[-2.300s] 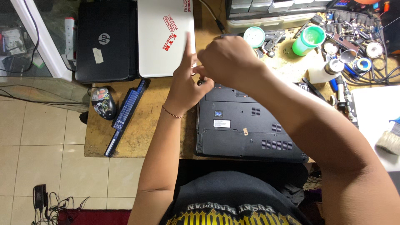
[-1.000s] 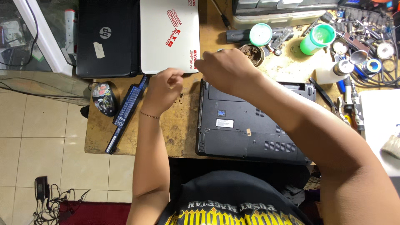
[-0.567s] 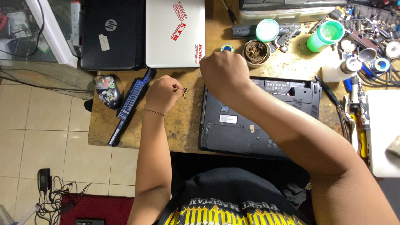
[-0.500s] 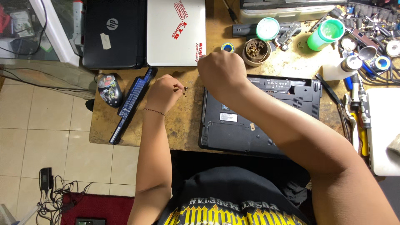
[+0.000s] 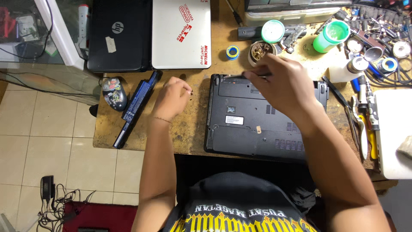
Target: The person uses a screwdriver to remove multiple screws from the bottom panel of a laptop. They place the removed screws into a small container on the workbench.
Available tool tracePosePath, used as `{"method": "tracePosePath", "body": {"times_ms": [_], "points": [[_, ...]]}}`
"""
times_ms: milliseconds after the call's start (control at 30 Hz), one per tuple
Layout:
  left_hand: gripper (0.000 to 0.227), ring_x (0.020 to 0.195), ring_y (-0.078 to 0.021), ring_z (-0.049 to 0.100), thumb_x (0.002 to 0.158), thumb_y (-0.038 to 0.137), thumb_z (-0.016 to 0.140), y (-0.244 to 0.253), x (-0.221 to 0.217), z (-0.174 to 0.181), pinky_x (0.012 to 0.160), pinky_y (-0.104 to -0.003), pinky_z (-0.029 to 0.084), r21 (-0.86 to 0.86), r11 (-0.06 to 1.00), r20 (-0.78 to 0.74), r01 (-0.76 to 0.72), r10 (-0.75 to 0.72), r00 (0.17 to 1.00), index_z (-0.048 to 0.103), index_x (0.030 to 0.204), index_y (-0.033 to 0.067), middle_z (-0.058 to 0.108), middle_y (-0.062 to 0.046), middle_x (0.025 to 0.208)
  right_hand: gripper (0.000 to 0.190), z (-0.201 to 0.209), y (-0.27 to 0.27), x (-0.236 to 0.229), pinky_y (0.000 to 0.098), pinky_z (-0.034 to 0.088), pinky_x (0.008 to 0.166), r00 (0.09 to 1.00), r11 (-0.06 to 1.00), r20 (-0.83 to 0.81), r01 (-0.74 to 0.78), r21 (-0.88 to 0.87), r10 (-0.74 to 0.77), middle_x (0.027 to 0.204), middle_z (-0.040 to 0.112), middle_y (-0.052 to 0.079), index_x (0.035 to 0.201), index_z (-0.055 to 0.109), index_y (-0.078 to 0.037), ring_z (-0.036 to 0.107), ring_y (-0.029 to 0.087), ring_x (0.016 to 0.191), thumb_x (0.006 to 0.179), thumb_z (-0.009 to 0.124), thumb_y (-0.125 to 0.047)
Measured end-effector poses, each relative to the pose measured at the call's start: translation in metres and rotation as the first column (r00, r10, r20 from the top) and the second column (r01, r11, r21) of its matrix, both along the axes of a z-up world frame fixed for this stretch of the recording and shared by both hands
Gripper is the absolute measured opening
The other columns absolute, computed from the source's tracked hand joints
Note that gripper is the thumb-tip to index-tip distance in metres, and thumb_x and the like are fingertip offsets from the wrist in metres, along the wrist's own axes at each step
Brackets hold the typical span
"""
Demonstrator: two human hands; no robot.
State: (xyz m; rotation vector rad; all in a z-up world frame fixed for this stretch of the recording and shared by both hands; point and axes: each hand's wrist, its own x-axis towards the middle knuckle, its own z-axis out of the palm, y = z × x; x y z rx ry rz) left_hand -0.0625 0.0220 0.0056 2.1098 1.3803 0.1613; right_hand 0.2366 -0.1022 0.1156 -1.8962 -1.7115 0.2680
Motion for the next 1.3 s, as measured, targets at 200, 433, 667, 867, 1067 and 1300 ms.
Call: {"method": "tracePosePath", "body": {"times_ms": [200,433,667,867,1067,1300], "points": [[0.018,0.098,-0.0368,0.069,0.113,0.013,0.048,0.005,0.020,-0.032,0.095,-0.050,0.054,0.161,0.985,0.622,0.069,-0.155,0.767,0.063,0.107,0.0045,0.065,-0.016,0.097,0.027,-0.053,-0.042,0.035,0.0234,0.053,0.083,0.884,0.978,-0.434,0.206,0.031,-0.172,0.101,0.081,0.010,0.119,0.076,-0.010,0.078,0.016,0.092,0.100,0.091,-0.023],[0.031,0.093,-0.0230,0.073,0.117,0.025,0.048,-0.046,0.101,-0.024,0.094,-0.041,0.057,0.075,0.972,0.803,0.221,-0.190,0.564,0.063,0.095,0.0096,0.069,-0.008,0.090,0.023,-0.070,-0.068,0.044,0.0302,0.061,0.087,0.842,0.951,-0.533,0.231,0.205,-0.090,0.096,0.081,0.017,0.111,0.076,-0.001,0.080,0.023,0.092,0.094,0.092,-0.003],[0.017,0.084,-0.0184,0.074,0.112,0.019,0.063,-0.056,0.114,-0.022,0.081,-0.035,0.058,0.063,0.974,0.844,0.219,-0.169,0.509,0.071,0.104,0.0054,0.071,-0.007,0.088,0.022,-0.080,-0.078,0.056,0.0349,0.063,0.086,0.856,0.947,-0.510,0.227,0.228,-0.083,0.096,0.080,0.021,0.108,0.073,0.004,0.081,0.030,0.095,0.094,0.090,0.003],[0.013,0.083,-0.0191,0.067,0.109,0.017,0.069,-0.053,0.110,-0.014,0.083,-0.035,0.054,0.127,0.964,0.806,0.235,-0.238,0.542,0.072,0.104,0.0061,0.069,-0.008,0.085,0.021,-0.078,-0.078,0.054,0.0364,0.060,0.085,0.847,0.951,-0.528,0.213,0.225,-0.065,0.093,0.077,0.024,0.109,0.072,0.006,0.078,0.029,0.091,0.096,0.087,0.003],[0.015,0.087,-0.0240,0.071,0.108,0.017,0.069,-0.051,0.107,-0.001,0.088,-0.039,0.056,0.172,0.944,0.762,0.283,-0.310,0.569,0.076,0.100,0.0063,0.074,-0.011,0.089,0.021,-0.061,-0.076,0.050,0.0332,0.061,0.084,0.915,0.947,-0.403,0.160,0.279,-0.036,0.088,0.078,0.015,0.104,0.076,-0.001,0.080,0.024,0.083,0.090,0.092,0.001],[0.026,0.112,-0.0348,0.074,0.109,0.028,0.066,-0.043,0.117,-0.011,0.104,-0.050,0.053,0.251,0.949,0.691,0.193,-0.315,0.651,0.075,0.123,0.0080,0.077,-0.014,0.115,0.024,-0.053,-0.058,0.071,0.0347,0.058,0.072,0.990,0.933,-0.136,0.010,0.361,0.042,0.084,0.074,0.013,0.104,0.078,-0.002,0.075,0.025,0.072,0.091,0.098,-0.005]]}}
